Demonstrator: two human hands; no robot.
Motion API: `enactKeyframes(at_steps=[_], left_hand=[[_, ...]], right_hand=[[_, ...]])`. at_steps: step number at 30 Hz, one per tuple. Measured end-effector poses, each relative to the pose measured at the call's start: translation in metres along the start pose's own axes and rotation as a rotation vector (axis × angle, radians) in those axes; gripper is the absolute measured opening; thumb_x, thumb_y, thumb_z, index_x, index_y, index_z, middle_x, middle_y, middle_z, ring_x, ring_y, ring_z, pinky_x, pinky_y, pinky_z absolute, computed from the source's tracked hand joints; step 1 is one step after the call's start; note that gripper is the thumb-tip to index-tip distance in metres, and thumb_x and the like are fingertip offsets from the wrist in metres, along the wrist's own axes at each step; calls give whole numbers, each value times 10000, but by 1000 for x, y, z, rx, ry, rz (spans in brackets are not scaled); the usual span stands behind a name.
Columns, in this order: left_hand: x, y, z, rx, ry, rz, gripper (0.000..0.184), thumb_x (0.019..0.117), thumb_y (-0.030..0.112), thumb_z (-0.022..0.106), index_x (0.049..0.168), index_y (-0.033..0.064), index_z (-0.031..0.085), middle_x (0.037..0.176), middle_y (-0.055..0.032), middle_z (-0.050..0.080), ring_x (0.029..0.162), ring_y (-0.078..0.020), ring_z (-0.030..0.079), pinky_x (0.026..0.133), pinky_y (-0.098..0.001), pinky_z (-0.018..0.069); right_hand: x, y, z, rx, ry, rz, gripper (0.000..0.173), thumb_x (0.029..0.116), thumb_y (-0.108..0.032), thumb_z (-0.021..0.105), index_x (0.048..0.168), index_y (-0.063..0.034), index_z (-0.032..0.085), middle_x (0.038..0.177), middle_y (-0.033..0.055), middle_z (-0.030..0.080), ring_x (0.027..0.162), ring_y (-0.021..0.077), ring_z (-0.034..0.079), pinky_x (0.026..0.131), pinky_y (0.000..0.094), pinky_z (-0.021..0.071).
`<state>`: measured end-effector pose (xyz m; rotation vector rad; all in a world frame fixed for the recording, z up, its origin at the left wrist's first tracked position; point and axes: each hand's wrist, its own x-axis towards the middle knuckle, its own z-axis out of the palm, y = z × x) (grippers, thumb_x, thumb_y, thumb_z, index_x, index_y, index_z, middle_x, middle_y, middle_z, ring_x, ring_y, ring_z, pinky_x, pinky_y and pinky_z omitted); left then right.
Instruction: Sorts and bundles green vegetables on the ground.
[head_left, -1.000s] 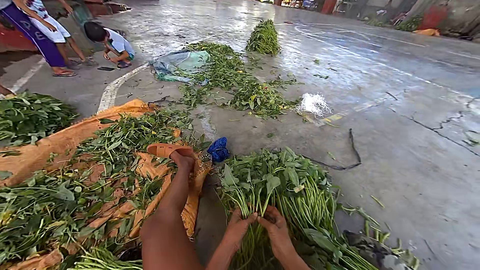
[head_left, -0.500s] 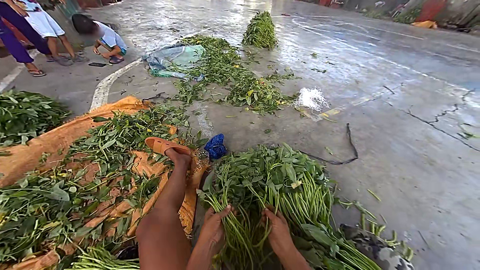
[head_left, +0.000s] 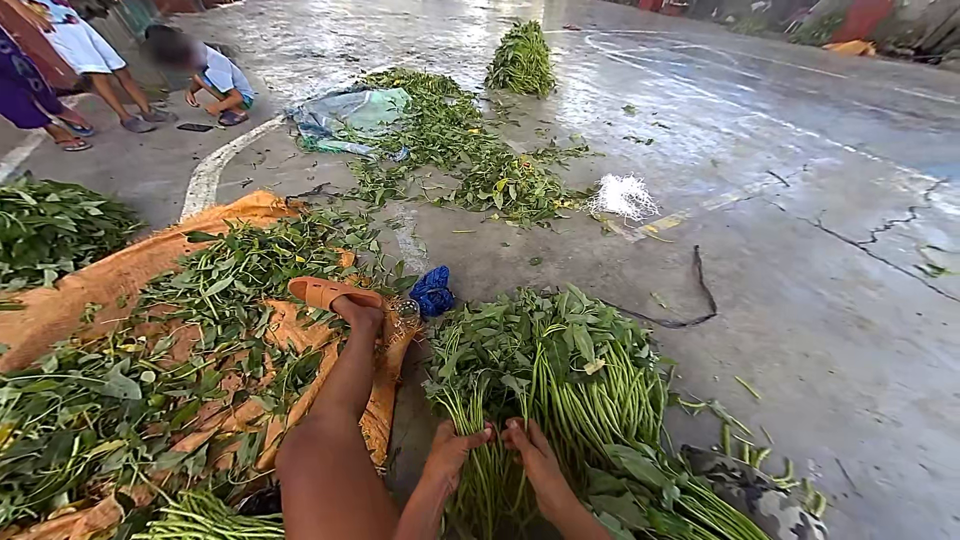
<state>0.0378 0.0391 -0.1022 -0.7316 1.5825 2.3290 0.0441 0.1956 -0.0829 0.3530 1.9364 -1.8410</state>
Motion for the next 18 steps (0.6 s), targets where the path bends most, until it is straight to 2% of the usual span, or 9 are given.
enactKeyframes(at_steps=[3,5,7,8,10,11,12,14,18], left_hand=[[-8,-7,4,83,-22,25,288,817,-145,731,1070,-58,625,903,-91,728,818,-132,708,783,-280,598],[-13,-13,8,164,-86,31,386,812,-133,742,1163,-66,595,1013,-106,704,910,-115,691,840,-269,584],[-16,-18,9,242,-130,22,490,806,-131,730,1254,-78,539,1092,-133,677,962,-120,678,868,-274,572],[-16,-18,7,249,-154,9,506,814,-129,724,1276,-75,524,1102,-134,674,967,-125,679,873,-280,573],[-17,-12,-1,155,-200,-11,420,853,-127,687,1241,-51,543,1010,-107,705,887,-138,702,830,-299,597],[-17,-8,-7,57,-208,-15,327,874,-130,645,1179,-43,563,920,-102,722,805,-160,714,775,-316,611],[-17,-2,-14,-42,-208,-21,265,898,-125,603,1146,-42,563,884,-110,723,766,-180,714,745,-326,615],[-21,15,-26,-183,-164,-22,189,929,-113,553,1102,-36,556,893,-129,720,746,-198,718,709,-327,623],[-22,33,-46,-251,-110,58,171,916,-105,528,1050,-9,574,856,-110,727,681,-170,716,636,-292,622]], right_hand=[[-2,4,7,-18,-42,43,408,1129,-233,315,1425,-13,490,1342,170,586,1181,229,596,951,400,502],[-11,1,13,-34,-109,117,527,1135,-266,287,1595,-11,265,1627,213,319,1472,288,375,1170,474,344],[-17,-3,17,-27,-169,197,623,1134,-366,238,1640,-37,82,1700,203,117,1553,327,213,1207,556,252],[-17,-3,16,-26,-202,218,648,1128,-409,213,1642,-41,71,1699,206,114,1551,335,214,1203,575,251],[-8,-4,7,-84,-252,167,645,1122,-435,210,1605,-8,223,1607,239,314,1435,321,401,1135,523,373],[3,-4,1,-143,-254,97,585,1124,-406,258,1539,-1,339,1482,224,438,1308,285,495,1063,463,432],[17,-5,-8,-208,-227,34,541,1113,-360,367,1527,-13,385,1466,230,491,1291,295,541,1065,462,458],[44,-14,-24,-411,-87,-59,529,1064,-269,527,1501,6,411,1435,254,511,1235,337,592,1029,460,502],[88,-41,-35,-1060,108,2,544,1069,-318,512,1468,46,441,1427,271,529,1265,379,592,1069,478,479]])
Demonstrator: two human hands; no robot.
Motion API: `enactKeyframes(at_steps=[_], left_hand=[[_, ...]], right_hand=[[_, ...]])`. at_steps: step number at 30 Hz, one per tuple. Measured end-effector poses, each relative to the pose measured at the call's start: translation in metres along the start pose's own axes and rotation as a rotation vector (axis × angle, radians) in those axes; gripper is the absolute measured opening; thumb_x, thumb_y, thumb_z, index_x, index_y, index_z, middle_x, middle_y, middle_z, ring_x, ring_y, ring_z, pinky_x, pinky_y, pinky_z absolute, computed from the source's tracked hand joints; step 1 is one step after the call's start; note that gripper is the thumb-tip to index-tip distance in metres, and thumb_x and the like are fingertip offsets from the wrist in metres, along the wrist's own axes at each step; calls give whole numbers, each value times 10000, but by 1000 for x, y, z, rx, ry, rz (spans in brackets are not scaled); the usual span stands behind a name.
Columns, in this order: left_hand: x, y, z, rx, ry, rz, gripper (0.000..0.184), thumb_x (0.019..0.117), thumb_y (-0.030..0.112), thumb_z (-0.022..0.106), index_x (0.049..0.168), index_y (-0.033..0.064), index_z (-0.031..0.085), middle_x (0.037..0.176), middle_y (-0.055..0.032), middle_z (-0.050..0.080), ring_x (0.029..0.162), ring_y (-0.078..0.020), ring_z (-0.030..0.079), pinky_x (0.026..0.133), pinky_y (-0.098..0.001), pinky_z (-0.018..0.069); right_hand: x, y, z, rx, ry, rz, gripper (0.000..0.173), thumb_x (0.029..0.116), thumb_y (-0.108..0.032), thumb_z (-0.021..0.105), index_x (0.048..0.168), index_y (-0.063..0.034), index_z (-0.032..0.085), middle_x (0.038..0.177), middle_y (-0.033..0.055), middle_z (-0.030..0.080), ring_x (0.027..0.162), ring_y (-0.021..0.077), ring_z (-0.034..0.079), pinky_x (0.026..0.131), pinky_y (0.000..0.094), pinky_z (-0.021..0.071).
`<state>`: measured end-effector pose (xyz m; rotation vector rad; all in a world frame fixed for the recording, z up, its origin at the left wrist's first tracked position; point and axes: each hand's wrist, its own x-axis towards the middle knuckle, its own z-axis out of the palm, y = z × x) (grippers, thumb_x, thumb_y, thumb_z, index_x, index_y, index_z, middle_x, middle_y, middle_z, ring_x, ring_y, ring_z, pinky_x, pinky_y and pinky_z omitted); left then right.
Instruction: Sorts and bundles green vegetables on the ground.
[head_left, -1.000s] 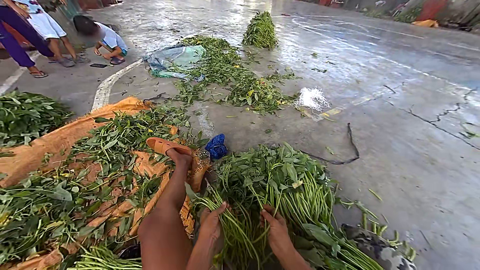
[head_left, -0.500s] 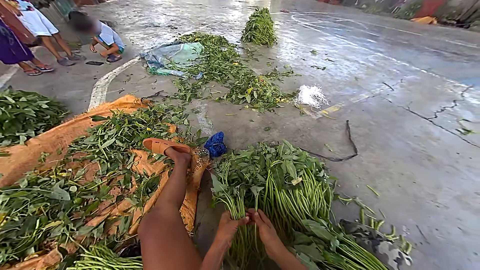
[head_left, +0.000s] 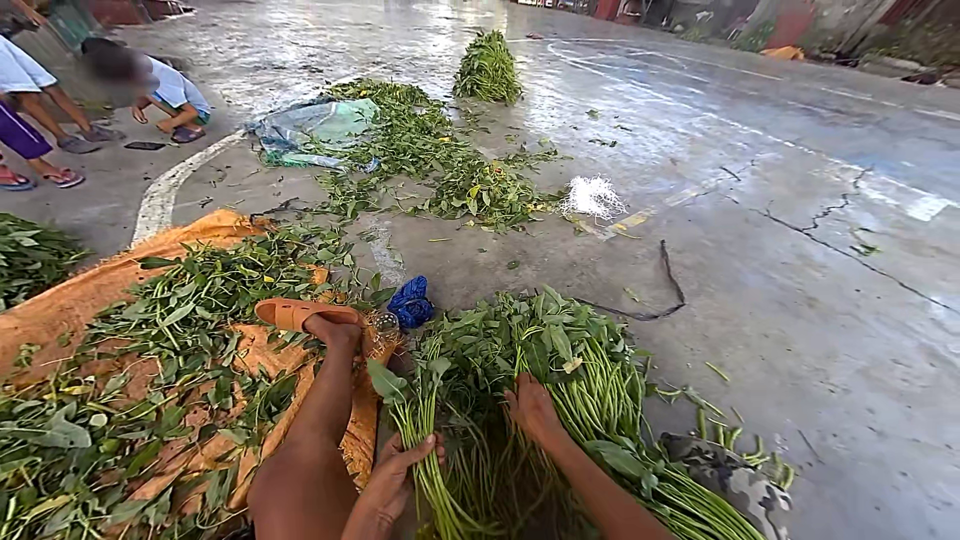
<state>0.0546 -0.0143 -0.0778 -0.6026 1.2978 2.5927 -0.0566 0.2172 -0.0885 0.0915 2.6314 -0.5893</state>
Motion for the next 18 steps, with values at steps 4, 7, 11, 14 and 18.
enactKeyframes(at_steps=[4,7,11,14,18], left_hand=[[9,-1,-5,-49,-41,47,311,875,-100,562,1173,-17,591,846,-97,726,732,-220,729,774,-428,641],[20,-3,-1,-20,-17,55,240,912,-126,546,1122,-25,599,853,-113,720,737,-231,725,747,-420,640],[40,-7,22,82,-10,43,227,902,-140,590,1103,-33,599,858,-108,700,726,-203,701,692,-355,625],[45,-4,42,125,-51,0,264,881,-157,617,1109,-28,582,881,-102,687,734,-194,695,683,-342,624],[47,-2,50,131,-25,-14,262,886,-156,628,1112,-32,585,878,-112,687,734,-210,699,678,-356,628]], right_hand=[[20,-4,-3,-259,-14,70,521,1037,-235,554,1463,41,434,1362,262,584,1206,411,626,989,533,515],[14,9,-2,-93,50,48,380,994,-149,557,1357,-43,591,1363,188,609,1199,358,633,990,521,516],[9,17,-4,-144,41,62,485,1040,-363,534,1386,-24,558,1333,206,624,1212,364,630,1003,527,501],[18,12,-6,-254,14,93,582,1016,-364,580,1452,9,481,1357,243,601,1214,402,623,985,570,500],[10,13,-10,-74,55,118,446,992,-274,595,1380,-57,562,1299,189,648,1200,356,637,992,539,505]])
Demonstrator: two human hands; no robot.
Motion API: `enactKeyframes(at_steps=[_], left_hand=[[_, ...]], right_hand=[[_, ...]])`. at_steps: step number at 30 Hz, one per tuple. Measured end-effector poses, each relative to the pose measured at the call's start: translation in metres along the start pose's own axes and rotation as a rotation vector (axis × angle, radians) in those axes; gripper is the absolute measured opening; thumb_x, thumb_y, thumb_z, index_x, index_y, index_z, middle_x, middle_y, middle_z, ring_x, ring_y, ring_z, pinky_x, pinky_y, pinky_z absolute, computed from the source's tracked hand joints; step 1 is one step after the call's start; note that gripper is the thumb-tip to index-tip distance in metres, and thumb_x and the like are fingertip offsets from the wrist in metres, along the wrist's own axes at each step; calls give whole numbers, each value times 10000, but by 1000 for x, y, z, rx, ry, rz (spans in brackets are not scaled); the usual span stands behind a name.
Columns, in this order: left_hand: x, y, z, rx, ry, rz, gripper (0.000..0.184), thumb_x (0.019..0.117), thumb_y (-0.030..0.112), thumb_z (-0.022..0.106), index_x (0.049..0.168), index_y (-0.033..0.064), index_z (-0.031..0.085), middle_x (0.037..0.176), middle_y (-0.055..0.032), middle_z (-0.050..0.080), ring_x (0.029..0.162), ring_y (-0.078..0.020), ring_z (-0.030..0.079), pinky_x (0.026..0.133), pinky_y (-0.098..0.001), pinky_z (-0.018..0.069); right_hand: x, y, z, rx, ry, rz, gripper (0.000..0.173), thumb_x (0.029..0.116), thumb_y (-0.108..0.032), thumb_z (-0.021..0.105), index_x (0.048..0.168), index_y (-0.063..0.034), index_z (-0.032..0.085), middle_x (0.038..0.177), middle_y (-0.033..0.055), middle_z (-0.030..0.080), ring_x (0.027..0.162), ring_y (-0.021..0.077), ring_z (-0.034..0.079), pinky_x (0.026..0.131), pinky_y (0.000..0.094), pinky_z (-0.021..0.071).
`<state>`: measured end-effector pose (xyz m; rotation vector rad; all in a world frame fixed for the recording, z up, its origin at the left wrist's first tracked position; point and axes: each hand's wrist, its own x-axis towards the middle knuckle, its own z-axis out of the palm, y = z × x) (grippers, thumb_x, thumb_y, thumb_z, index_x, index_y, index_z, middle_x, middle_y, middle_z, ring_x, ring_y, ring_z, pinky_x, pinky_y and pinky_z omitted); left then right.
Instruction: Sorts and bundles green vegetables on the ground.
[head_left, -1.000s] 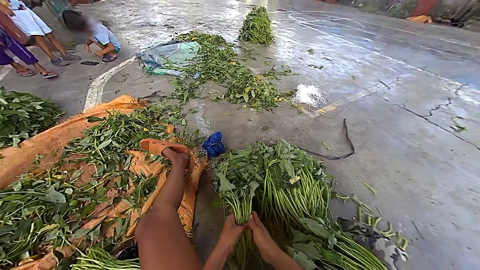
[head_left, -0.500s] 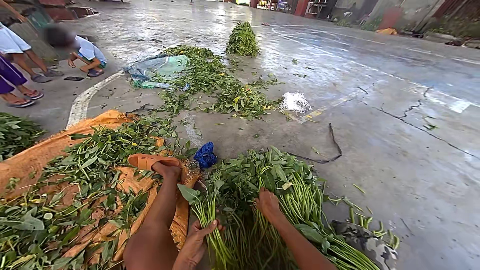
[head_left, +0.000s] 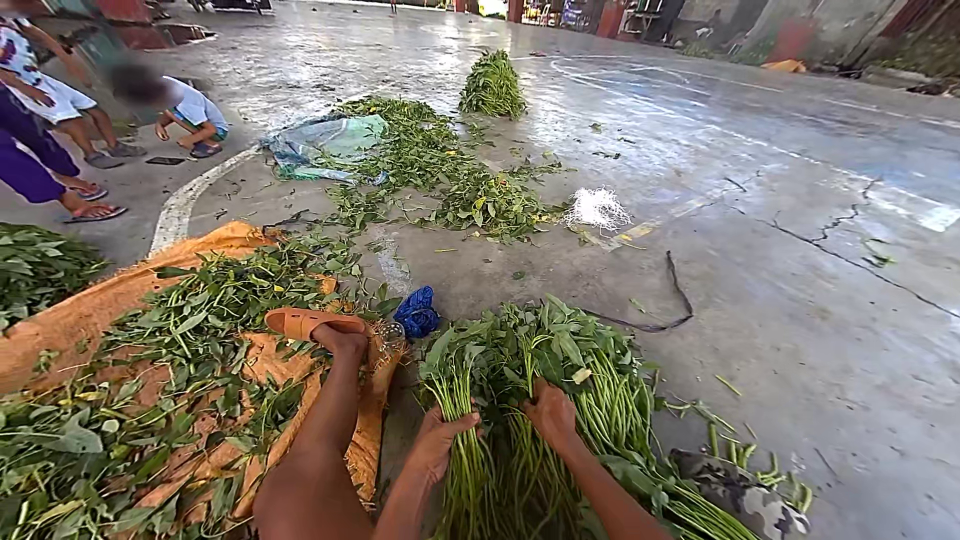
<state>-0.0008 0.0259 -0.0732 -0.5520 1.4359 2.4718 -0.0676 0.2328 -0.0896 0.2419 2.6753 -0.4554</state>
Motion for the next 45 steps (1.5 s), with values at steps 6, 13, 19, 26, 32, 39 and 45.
enactKeyframes(at_steps=[6,13,19,26,32,39,45], left_hand=[[19,-12,9,90,-6,28,307,881,-138,671,1158,-42,579,982,-126,701,816,-202,704,722,-329,618],[8,-18,-9,109,92,39,469,798,-166,731,1210,-60,535,944,-134,705,782,-181,713,715,-324,622],[0,-16,-34,15,276,67,335,805,-197,692,1085,-61,567,833,-129,695,667,-189,695,607,-314,613],[9,-18,-22,-113,134,102,312,904,-197,517,1177,-47,517,1071,-185,743,785,-251,749,669,-351,626],[16,-16,9,-129,-19,172,259,918,-139,600,1163,-56,591,1033,-164,739,877,-250,735,780,-377,622],[11,-9,12,-1,7,226,287,876,-133,658,1150,-63,611,1000,-121,738,905,-168,716,837,-303,598],[0,-7,3,79,12,195,235,863,-126,667,1082,-53,623,887,-91,743,793,-138,725,770,-298,619]], right_hand=[[-68,-6,13,316,38,-293,297,982,-200,607,1211,-13,639,1021,158,713,955,294,706,873,471,559],[-72,-13,17,234,-145,-426,327,1058,-244,543,1244,-1,659,1233,202,657,1134,330,654,1014,479,507],[-7,-3,-20,-187,27,-25,453,1041,-111,510,1467,29,445,1403,261,551,1190,423,631,975,531,522],[-14,0,-33,-14,26,-50,358,999,-204,582,1330,-78,629,1307,170,647,1186,351,639,993,543,503],[-56,-18,-16,446,258,-365,256,950,-173,669,1154,-28,721,1096,148,685,915,203,700,847,327,587],[-79,-35,8,549,176,-505,245,949,-154,671,1145,-19,733,1063,169,656,878,198,677,808,300,577],[-64,-44,10,759,155,-470,394,995,-282,630,1202,51,592,1141,203,621,901,241,676,784,372,583]])
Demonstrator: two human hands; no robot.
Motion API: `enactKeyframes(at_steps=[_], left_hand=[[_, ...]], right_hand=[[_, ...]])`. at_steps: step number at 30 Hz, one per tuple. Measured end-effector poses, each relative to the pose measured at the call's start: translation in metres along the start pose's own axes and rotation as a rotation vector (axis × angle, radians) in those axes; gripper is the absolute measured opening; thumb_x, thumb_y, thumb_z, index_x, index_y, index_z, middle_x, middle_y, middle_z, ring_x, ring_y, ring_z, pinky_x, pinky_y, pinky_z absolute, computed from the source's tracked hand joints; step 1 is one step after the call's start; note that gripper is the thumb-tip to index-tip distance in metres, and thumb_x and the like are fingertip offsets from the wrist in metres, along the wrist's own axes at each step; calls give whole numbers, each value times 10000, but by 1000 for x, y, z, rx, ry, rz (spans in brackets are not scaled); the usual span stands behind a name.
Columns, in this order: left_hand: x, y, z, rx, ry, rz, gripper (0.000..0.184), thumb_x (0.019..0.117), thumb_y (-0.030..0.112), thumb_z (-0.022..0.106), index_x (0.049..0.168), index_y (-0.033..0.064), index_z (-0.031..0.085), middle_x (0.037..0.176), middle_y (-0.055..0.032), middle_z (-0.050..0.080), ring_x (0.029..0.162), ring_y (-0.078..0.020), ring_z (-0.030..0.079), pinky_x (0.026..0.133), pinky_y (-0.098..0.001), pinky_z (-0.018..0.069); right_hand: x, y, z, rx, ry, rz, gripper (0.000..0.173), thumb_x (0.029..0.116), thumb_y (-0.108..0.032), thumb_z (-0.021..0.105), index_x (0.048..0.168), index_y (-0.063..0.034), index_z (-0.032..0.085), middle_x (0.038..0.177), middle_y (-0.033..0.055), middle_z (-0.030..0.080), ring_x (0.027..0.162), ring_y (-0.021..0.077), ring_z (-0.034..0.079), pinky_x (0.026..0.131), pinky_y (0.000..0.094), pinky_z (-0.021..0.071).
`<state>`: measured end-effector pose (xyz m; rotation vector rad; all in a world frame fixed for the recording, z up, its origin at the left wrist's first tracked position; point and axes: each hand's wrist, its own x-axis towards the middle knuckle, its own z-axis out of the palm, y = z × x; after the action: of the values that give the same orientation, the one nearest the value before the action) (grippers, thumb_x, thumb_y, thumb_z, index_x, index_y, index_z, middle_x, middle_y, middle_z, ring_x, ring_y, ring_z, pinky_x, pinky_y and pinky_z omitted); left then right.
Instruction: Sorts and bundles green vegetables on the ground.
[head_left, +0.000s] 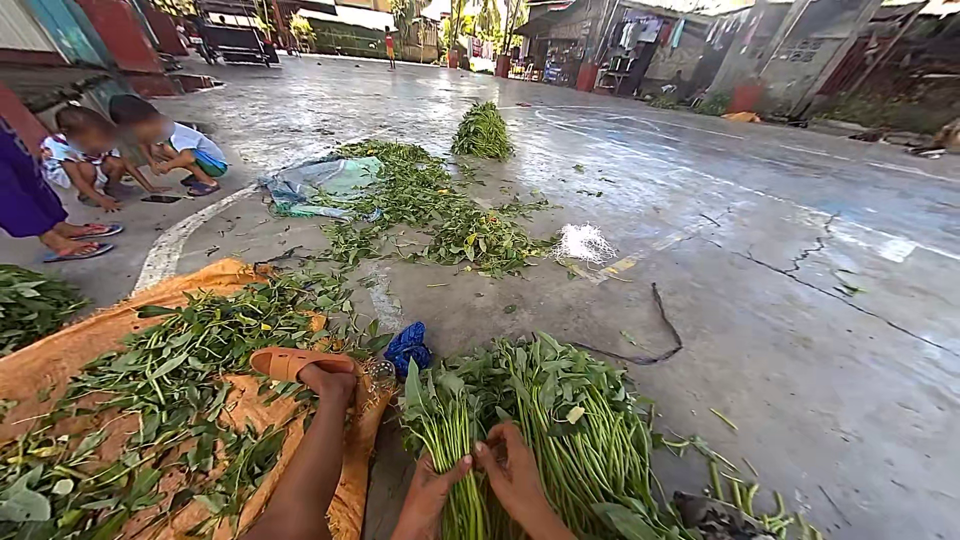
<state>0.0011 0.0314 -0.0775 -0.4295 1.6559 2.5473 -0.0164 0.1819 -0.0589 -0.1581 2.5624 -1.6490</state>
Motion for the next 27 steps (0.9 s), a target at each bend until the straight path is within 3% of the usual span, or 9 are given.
enactKeyframes(at_steps=[3,7,11,14,17,20,23,25,27], left_hand=[[-9,2,3,-21,-72,-27,211,844,-140,664,1024,-33,647,834,-82,748,750,-143,726,748,-300,620],[-14,0,2,-145,-121,-70,207,877,-131,606,1061,-41,637,895,-132,752,779,-202,738,762,-351,630],[-20,-2,-8,-238,-323,-125,272,857,-35,667,1121,10,622,948,-141,757,823,-248,751,784,-396,628],[-21,-7,-18,-273,-536,-166,414,825,98,819,1212,77,674,964,-89,758,847,-223,746,820,-396,622],[-22,-9,-29,-335,-633,-195,357,827,138,830,1168,123,726,963,-73,757,861,-211,745,830,-389,619],[-25,-8,-40,-405,-571,-186,279,831,134,821,1099,136,742,954,-78,755,857,-213,744,818,-391,620],[-27,-1,-53,-506,-382,-180,273,828,129,832,1080,113,729,1062,-157,747,968,-312,743,869,-469,615],[-24,2,-61,-541,-285,-142,283,853,132,811,1110,118,693,1191,-200,716,1054,-391,717,911,-544,591],[-21,4,-64,-519,-177,-79,338,832,78,811,1129,103,651,1200,-204,712,1034,-406,721,878,-564,601]], right_hand=[[12,-10,-2,281,-60,194,527,946,-245,720,1349,-1,485,1291,176,577,935,218,693,734,362,604],[13,-15,1,722,-19,356,204,938,8,644,1120,-16,555,955,83,606,641,133,587,532,275,516],[6,-11,9,863,81,484,262,933,32,540,1183,-32,491,840,75,568,524,114,511,422,249,430],[7,-4,15,735,94,511,283,992,-37,522,1269,-26,468,884,91,576,619,132,569,532,283,499],[12,22,15,472,-2,466,414,986,-63,572,1368,27,440,1114,186,583,894,225,618,747,379,537],[27,55,-1,-50,-117,324,484,979,-200,647,1377,43,518,1342,257,566,1216,355,591,1021,488,497],[41,62,-23,-544,-107,331,526,993,-253,635,1438,-10,494,1478,260,463,1237,398,601,1003,507,532],[50,61,-35,-722,-94,382,622,989,-294,653,1483,-1,416,1502,258,436,1188,398,634,964,501,552],[57,55,-43,-789,-110,442,718,981,-320,673,1517,16,334,1494,258,450,1175,397,644,961,496,549]])
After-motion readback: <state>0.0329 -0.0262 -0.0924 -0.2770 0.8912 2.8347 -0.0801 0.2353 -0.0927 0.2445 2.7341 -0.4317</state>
